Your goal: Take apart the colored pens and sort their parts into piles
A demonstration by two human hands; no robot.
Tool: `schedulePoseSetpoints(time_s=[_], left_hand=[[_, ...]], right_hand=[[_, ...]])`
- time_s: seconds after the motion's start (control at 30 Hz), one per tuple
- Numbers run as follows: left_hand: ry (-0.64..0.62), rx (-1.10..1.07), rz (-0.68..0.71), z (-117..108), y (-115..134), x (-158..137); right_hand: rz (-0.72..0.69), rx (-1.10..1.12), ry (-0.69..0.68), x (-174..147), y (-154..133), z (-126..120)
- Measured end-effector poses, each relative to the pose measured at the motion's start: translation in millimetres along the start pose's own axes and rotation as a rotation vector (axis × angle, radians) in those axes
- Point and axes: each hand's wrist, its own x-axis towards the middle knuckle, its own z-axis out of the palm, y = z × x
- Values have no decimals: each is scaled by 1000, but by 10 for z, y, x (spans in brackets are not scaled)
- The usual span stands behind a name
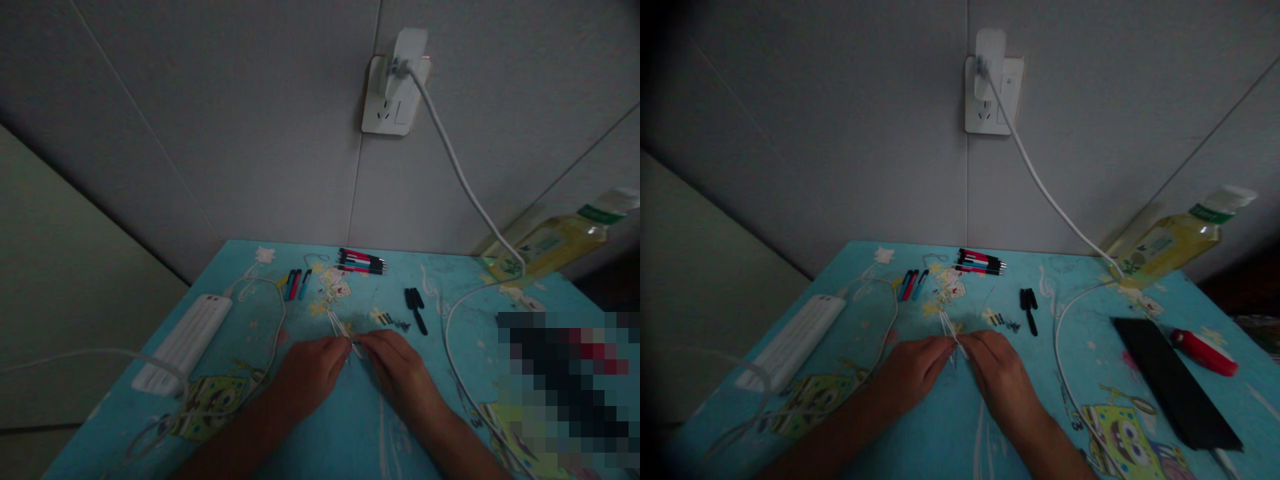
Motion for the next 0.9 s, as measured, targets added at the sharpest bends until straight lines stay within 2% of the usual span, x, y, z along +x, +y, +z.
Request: schedulePoseSetpoints(time_s=[0.27, 0.9], left_hand=[[9, -15, -4, 17, -16, -4], [-76, 103, -4, 6, 11, -12]], right_hand=[[-16, -36, -4, -5, -39, -28], [-67, 3, -14, 18, -84, -52]])
